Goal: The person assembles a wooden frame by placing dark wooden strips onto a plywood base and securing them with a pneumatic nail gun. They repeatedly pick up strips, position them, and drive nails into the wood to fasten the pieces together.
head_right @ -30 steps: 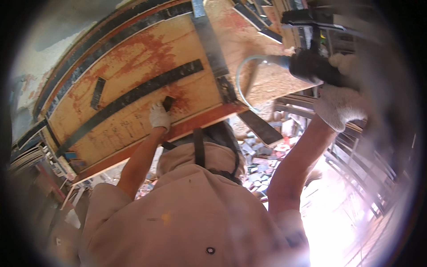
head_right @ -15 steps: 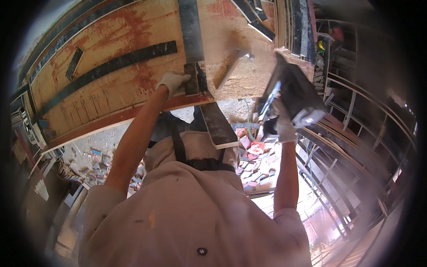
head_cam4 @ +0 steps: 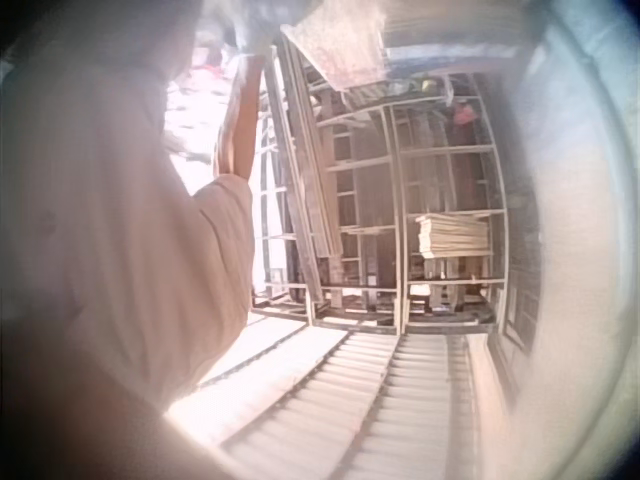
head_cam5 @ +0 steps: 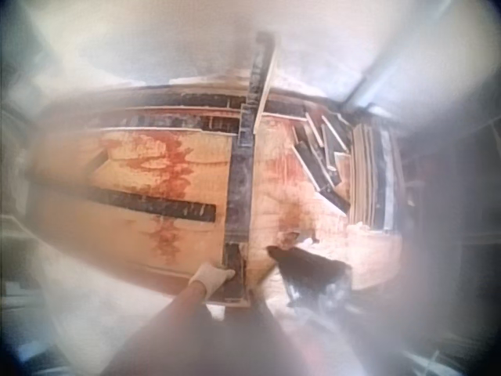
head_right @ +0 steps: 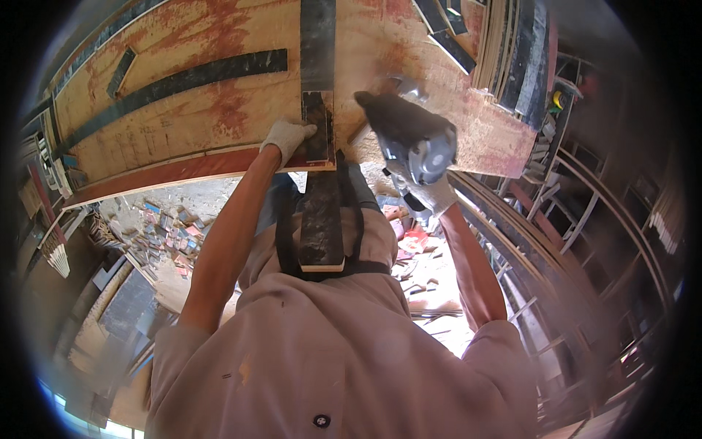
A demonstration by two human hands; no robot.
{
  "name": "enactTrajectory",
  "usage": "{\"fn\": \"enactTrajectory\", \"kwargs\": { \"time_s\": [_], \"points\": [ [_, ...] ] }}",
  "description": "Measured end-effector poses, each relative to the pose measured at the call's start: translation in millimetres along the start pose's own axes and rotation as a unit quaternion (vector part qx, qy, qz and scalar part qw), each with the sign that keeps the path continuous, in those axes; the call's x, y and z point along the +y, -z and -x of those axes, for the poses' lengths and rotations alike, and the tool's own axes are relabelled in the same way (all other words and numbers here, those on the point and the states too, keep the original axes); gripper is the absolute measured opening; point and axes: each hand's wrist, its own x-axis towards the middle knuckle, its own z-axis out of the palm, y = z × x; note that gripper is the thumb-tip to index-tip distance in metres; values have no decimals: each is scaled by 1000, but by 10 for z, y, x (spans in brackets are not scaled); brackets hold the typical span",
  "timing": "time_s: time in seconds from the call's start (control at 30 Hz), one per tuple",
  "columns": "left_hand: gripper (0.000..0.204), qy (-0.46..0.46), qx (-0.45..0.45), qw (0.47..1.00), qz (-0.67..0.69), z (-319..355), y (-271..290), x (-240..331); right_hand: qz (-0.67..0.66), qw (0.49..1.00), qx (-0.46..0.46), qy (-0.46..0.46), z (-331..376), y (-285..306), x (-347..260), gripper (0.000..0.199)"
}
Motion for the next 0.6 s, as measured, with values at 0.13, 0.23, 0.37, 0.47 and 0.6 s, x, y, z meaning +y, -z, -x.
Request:
{"fn": "enactTrajectory", "kwargs": {
  "time_s": [0.13, 0.23, 0.37, 0.47, 0.6],
  "points": [
    [38, 31, 34, 998, -31, 48, -8, 42, 35, 997, -62, -25, -355, -76, -128, 14],
    [38, -32, 23, 984, -172, 22, -19, 21, 55, 993, -97, -49, -590, -143, -212, 16],
    [39, -10, 48, 990, -135, 88, -56, 110, 58, 985, -137, -90, -879, -141, -173, 17],
    [40, 6, 95, 989, -114, -24, -161, -32, 48, 979, -175, -90, -1008, -145, -261, 15],
    [44, 70, 116, 988, -70, 62, -144, 120, 124, 966, -172, -148, -1140, -208, -429, 8]
  ]
}}
